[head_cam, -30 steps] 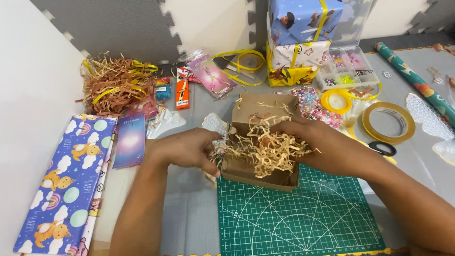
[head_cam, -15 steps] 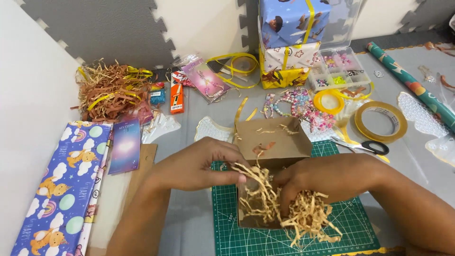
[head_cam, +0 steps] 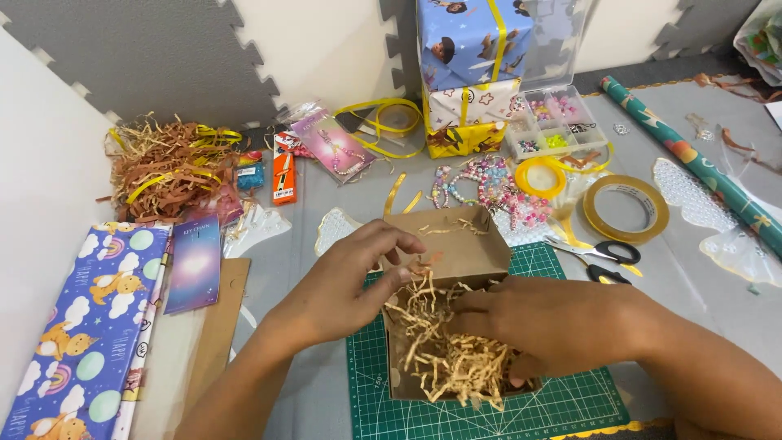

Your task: The person is packing a keychain into a small cardboard box filled with shredded paper and then preparing to wrap the box in decorative paper.

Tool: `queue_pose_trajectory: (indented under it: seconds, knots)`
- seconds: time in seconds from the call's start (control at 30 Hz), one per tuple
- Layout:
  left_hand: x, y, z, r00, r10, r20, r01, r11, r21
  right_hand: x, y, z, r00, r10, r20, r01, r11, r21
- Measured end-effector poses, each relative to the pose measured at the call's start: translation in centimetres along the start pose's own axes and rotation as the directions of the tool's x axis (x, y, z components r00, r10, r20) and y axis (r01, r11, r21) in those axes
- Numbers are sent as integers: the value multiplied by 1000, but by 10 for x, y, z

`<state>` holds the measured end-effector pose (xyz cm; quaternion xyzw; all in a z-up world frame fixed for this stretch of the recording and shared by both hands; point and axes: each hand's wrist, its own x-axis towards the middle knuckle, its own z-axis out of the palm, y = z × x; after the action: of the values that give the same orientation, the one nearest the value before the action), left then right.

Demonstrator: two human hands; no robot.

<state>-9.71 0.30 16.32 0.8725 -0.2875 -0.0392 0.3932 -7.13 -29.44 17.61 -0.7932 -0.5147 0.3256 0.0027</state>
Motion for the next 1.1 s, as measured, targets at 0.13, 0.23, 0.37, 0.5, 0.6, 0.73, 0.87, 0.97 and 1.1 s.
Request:
queue_pose_trajectory:
  seconds: [0.13,0.23,0.37,0.5,0.6,0.73,0.87,0.97,1.1]
  knots:
    - [7,-16,21,974,104,-200,-36,948,317,-4,-4,-4,993,-116,1,116,993,-7]
    - [18,-54,45,981,-36,-188,129,849,513,2,-1,7,990,-138,-26,139,989,54]
    - [30,-72,52,985,-126,-122,171,846,504,20,2,27,967,-240,-91,233,969,-82]
    - [32,-64,37,977,-169,-129,199,939,282,30,-2,31,989,-149,5,148,985,-86]
    - [29,-58,6,962,-122,-245,183,953,243,40,-2,36,993,-105,57,109,992,-66]
    - [14,-71,-67,908,-93,-409,221,935,279,55,5,54,993,-104,63,111,987,-118]
    - [-6,-98,-162,699,-494,-518,660,724,200,58,-1,52,997,-74,15,75,994,-78]
    - [-32,-148,-228,557,-562,-611,761,641,104,62,5,53,995,-97,-32,94,992,-90]
    - [-53,-196,-278,350,-571,-743,845,534,-13,71,10,50,998,35,46,-34,999,-15]
